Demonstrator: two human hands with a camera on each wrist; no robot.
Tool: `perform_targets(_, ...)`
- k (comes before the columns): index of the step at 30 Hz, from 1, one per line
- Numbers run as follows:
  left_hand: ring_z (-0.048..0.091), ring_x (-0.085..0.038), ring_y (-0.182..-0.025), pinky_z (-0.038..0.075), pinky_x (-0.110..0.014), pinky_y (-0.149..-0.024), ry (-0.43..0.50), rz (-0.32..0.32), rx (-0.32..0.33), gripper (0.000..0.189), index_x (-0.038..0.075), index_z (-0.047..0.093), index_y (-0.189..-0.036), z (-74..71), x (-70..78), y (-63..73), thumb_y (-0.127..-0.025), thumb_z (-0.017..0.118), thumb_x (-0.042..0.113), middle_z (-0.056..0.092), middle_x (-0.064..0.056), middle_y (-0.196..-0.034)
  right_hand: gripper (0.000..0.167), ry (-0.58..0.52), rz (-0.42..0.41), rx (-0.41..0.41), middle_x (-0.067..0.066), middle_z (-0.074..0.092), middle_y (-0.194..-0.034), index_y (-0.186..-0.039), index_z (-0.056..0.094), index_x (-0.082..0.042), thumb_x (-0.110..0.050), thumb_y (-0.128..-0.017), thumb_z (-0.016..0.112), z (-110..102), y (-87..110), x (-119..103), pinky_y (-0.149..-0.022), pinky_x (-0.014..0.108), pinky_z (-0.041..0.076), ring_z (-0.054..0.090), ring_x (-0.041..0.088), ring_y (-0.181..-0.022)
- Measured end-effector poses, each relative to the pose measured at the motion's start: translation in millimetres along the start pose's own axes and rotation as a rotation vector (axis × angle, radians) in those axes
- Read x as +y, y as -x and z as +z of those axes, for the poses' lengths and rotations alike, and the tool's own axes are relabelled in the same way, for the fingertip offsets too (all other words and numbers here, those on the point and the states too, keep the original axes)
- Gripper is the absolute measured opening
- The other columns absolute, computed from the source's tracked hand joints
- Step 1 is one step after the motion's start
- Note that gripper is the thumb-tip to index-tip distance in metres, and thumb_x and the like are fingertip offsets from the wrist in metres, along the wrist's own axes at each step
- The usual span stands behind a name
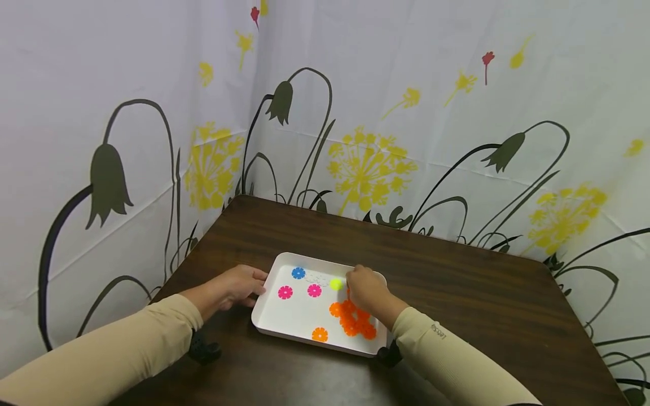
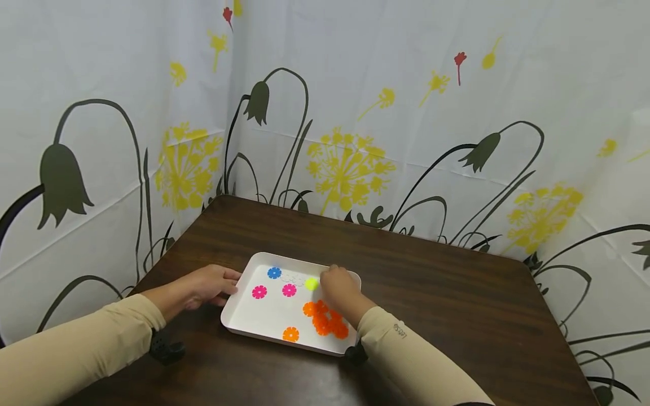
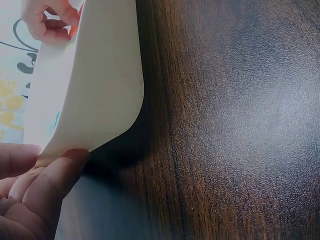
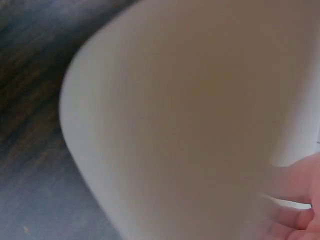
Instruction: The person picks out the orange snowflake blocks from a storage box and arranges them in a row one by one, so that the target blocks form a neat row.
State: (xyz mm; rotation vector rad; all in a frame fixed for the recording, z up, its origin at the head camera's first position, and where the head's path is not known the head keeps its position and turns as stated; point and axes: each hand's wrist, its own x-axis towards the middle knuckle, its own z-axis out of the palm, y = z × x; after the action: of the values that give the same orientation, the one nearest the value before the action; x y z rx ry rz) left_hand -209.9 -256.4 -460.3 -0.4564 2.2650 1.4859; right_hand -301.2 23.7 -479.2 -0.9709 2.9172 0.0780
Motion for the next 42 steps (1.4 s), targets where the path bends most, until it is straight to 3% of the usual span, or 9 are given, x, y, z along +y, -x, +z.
perform_targets(5,0.066,-0.026,-0.095,0.059,-0.038,-0.078,-0.006,0.009,0.004,0.042,-0.006,0.052,-0.135,2.5,0.8,-0.6,-0.095,0.058,0.004,0.062,-0.023,-0.126,0.014,-0.090,0.022,-0.024,-0.001,0.058,-0.078,-0.087,0.061,-0.015,-0.016,-0.082,0.074,-0.9,3.3,5.9,-0.070,0.031,0.051,0.054,0.019,-0.072)
perform_targets(8,0.066,-0.025,-0.094,0.059,-0.039,-0.079,-0.009,0.011,0.000,0.041,-0.006,0.053,-0.135,3.6,-0.9,-0.6,-0.095,0.058,0.004,0.062,-0.022,-0.125,0.015,-0.225,0.044,-0.040,-0.003,0.058,-0.075,-0.088,0.059,-0.015,-0.012,-0.083,0.074,-7.1,8.2,10.4,-0.063,0.028,0.048,0.052,0.017,-0.066)
perform_targets(12,0.066,-0.026,-0.095,0.059,-0.041,-0.080,-0.015,0.021,0.002,0.042,-0.008,0.052,-0.135,2.8,-3.1,0.1,-0.095,0.057,0.004,0.061,-0.024,-0.126,0.012,-0.546,0.079,-0.069,0.002,0.064,-0.080,-0.092,0.062,-0.010,-0.006,-0.086,0.072,-20.8,15.2,21.4,-0.059,0.025,0.055,0.061,0.016,-0.064)
perform_targets(18,0.066,-0.027,-0.098,0.059,-0.041,-0.081,-0.024,0.017,0.001,0.042,-0.008,0.050,-0.136,4.1,-2.4,-2.2,-0.096,0.057,0.005,0.058,-0.026,-0.131,0.023,-1.122,0.184,-0.137,0.014,0.071,-0.089,-0.110,0.065,0.007,-0.002,-0.089,0.067,-35.0,30.8,58.9,-0.070,0.041,0.061,0.073,0.026,-0.074)
perform_targets(24,0.066,-0.028,-0.099,0.059,-0.042,-0.082,-0.040,0.010,-0.007,0.044,-0.009,0.048,-0.137,3.1,-0.7,-4.7,-0.096,0.057,0.005,0.055,-0.029,-0.132,0.024,-1.353,0.323,-0.037,0.019,0.072,-0.094,-0.112,0.066,0.008,-0.004,-0.090,0.067,-40.0,53.7,104.1,-0.075,0.041,0.060,0.073,0.031,-0.082)
perform_targets(27,0.065,-0.027,-0.098,0.059,-0.042,-0.081,-0.050,0.018,-0.014,0.044,-0.010,0.048,-0.136,3.7,2.4,-6.1,-0.096,0.057,0.005,0.055,-0.029,-0.132,0.023,-1.360,0.378,0.018,0.020,0.072,-0.092,-0.111,0.066,0.010,-0.002,-0.090,0.066,-32.4,62.4,125.1,-0.074,0.040,0.061,0.073,0.030,-0.080)
perform_targets(30,0.065,-0.026,-0.096,0.059,-0.041,-0.081,-0.050,0.023,-0.005,0.044,-0.010,0.048,-0.136,1.6,1.5,-5.1,-0.096,0.057,0.005,0.056,-0.029,-0.131,0.020,-1.273,0.403,0.030,0.017,0.071,-0.085,-0.106,0.066,0.011,0.000,-0.090,0.067,-17.9,61.5,134.4,-0.070,0.039,0.061,0.072,0.025,-0.073)
perform_targets(37,0.066,-0.024,-0.092,0.060,-0.040,-0.078,-0.041,0.025,0.006,0.043,-0.011,0.050,-0.135,2.0,-0.8,-5.9,-0.095,0.058,0.005,0.059,-0.028,-0.127,0.006,-1.058,0.424,0.005,0.013,0.068,-0.076,-0.088,0.067,0.006,0.004,-0.084,0.071,12.2,51.0,129.1,-0.059,0.035,0.061,0.068,0.017,-0.061)
perform_targets(42,0.066,-0.024,-0.092,0.060,-0.041,-0.079,-0.049,0.026,0.007,0.043,-0.011,0.049,-0.135,5.2,1.7,-5.8,-0.095,0.058,0.005,0.059,-0.028,-0.126,0.011,-0.882,0.423,0.004,0.009,0.065,-0.069,-0.080,0.065,0.000,-0.003,-0.082,0.075,17.9,44.7,124.1,-0.052,0.031,0.059,0.064,0.016,-0.054)
